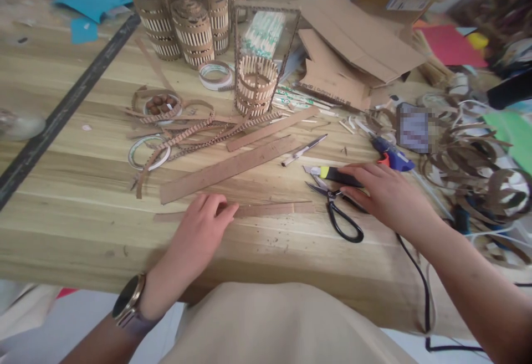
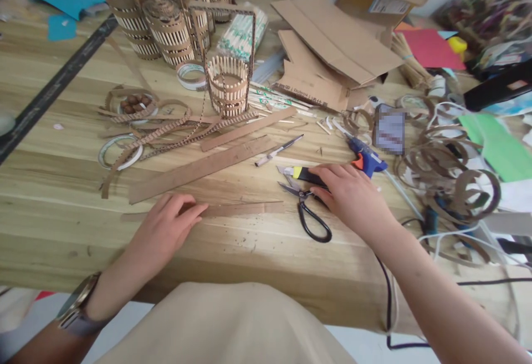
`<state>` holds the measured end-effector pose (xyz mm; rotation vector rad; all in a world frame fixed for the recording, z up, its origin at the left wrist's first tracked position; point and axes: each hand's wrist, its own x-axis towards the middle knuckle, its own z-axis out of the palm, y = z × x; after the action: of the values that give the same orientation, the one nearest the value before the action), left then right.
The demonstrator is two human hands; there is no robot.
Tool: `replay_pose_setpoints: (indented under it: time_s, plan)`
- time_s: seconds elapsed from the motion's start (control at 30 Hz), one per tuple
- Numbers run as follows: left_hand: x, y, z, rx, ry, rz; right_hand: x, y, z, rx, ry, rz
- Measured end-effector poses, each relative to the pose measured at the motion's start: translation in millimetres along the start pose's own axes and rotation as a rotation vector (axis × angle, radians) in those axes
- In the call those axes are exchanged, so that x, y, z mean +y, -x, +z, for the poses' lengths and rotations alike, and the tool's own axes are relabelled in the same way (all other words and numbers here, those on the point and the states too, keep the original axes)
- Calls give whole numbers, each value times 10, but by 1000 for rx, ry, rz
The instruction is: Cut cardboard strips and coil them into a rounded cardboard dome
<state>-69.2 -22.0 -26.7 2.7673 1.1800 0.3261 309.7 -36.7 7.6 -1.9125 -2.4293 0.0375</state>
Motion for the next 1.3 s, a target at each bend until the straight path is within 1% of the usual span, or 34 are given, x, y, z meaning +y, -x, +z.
replay_pose_setpoints:
  time_s: [0.13,0.2,0.3,0.37,0.43,0.5,0.53,0.6,0.67,0.73,0.8,0.83,0.87,0.93,1.0,1.07,1.17,1.23,1.3]
  plan:
    - [14,16,-5,3,-48,-30,140,-243,94,-104,-22,-87]
    - [11,28,8,11,-76,-44,185,-302,99,-117,-8,-125]
    - [4,33,26,33,-83,-63,207,-283,47,-105,15,-158]
    - [6,26,22,43,-75,-69,169,-221,-7,-67,32,-151]
    - [13,15,2,46,-62,-91,65,-157,-59,-8,2,-106]
    - [13,9,-33,59,-49,-126,-112,-117,-101,2,-156,-51]
    - [6,10,-52,67,-42,-146,-220,-111,-116,-39,-263,-38]
    - [-24,24,-93,86,-34,-185,-449,-121,-130,-182,-456,-40]
    - [-78,48,-133,112,-33,-234,-664,-151,-128,-373,-614,-48]
    - [-142,79,-171,144,-37,-281,-842,-187,-117,-592,-831,-14]
    - [-200,112,-206,166,-39,-313,-984,-222,-103,-795,-1087,88]
    - [-223,128,-220,169,-37,-322,-1042,-239,-98,-870,-1203,151]
    - [-240,142,-233,167,-33,-327,-1092,-258,-94,-925,-1298,214]
    - [-260,161,-248,161,-22,-329,-1167,-301,-93,-973,-1395,286]
    - [-273,160,-251,174,-18,-319,-1211,-358,-106,-972,-1349,242]
    - [-295,130,-245,202,-29,-312,-1245,-431,-137,-927,-1184,129]
    - [-365,24,-224,235,-64,-298,-1332,-557,-195,-806,-797,-50]
    - [-425,-76,-204,237,-83,-263,-1433,-640,-212,-743,-499,-137]
    - [-472,-181,-178,227,-89,-210,-1552,-711,-198,-691,-251,-206]
